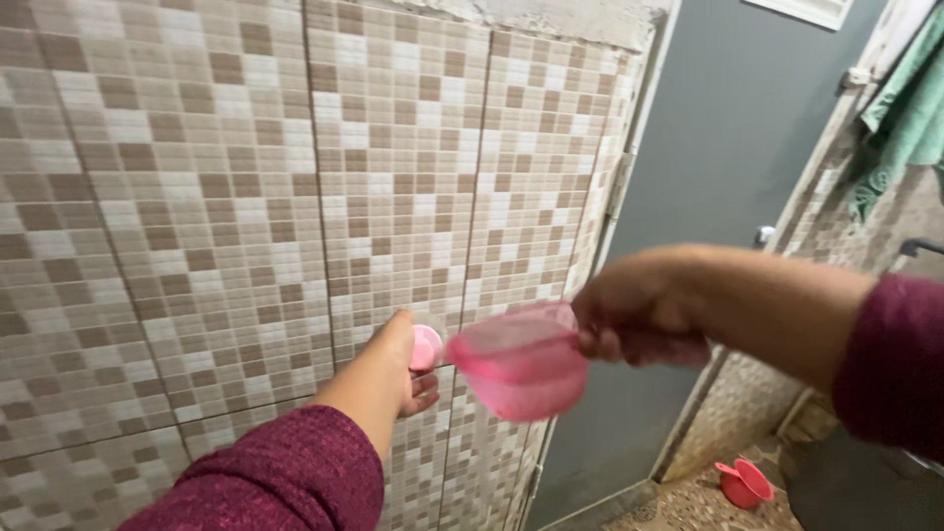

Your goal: The person scrubs a tiled wall with a sponge and splashes water on it using a plastic dipper.

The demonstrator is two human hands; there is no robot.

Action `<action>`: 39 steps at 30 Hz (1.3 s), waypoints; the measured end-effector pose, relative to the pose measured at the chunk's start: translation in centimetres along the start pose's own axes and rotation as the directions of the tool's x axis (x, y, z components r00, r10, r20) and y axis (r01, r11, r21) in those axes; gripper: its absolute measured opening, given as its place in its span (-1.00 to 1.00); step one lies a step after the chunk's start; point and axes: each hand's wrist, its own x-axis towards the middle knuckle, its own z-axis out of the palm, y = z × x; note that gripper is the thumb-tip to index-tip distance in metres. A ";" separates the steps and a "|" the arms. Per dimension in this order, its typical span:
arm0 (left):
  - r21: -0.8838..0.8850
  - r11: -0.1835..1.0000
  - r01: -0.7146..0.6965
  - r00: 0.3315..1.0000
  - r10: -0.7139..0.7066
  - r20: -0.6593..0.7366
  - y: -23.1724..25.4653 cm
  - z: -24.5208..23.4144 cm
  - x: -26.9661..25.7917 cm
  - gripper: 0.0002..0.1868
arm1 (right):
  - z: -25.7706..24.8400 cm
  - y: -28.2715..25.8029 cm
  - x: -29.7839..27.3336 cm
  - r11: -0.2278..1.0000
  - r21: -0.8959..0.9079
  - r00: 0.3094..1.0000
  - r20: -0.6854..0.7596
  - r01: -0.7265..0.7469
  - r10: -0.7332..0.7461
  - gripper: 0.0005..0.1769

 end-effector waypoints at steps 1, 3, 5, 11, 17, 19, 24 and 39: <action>-0.019 1.000 -0.004 1.000 0.004 -0.021 0.4 -0.6 -0.2 -0.34 | 0.5 -1.8 -0.6 1.000 0.013 0.999 0.043 -0.021 0.020 -0.85; -0.042 0.999 -0.014 0.996 0.010 -0.084 1.3 -1.5 -0.4 -0.35 | 0.7 -6.4 -3.0 0.903 -0.418 0.992 0.103 0.104 -0.066 -0.89; -0.090 0.993 -0.071 0.997 0.069 -0.028 1.7 -2.5 -0.6 -0.34 | 1.6 -10.2 -5.8 0.955 -0.069 0.957 0.041 0.288 -0.286 -0.91; -0.138 0.983 -0.119 0.992 0.123 0.015 2.9 -4.0 -0.9 -0.33 | 3.0 -15.5 -12.6 0.862 -0.066 0.864 0.030 0.503 -0.502 -0.76; -0.144 0.982 -0.121 0.993 0.118 -0.030 3.4 -5.2 -1.9 -0.31 | 4.5 -14.7 -10.2 0.922 -0.017 0.922 0.049 0.386 -0.385 -0.83; -0.153 0.982 -0.114 0.993 0.109 -0.044 3.3 -5.5 -2.1 -0.31 | 4.9 -13.0 -8.4 0.938 -0.029 0.938 0.031 0.346 -0.345 -0.81; -0.145 0.985 -0.096 0.994 0.088 -0.059 2.5 -5.7 -1.8 -0.32 | 5.2 -6.9 -4.2 0.985 -0.024 0.984 0.047 0.173 -0.172 -0.87; -0.164 0.985 -0.045 0.988 0.019 -0.155 0.0 -10.0 -0.5 -0.32 | 9.5 -3.7 -1.6 0.987 -0.135 0.990 0.127 0.083 -0.066 -0.82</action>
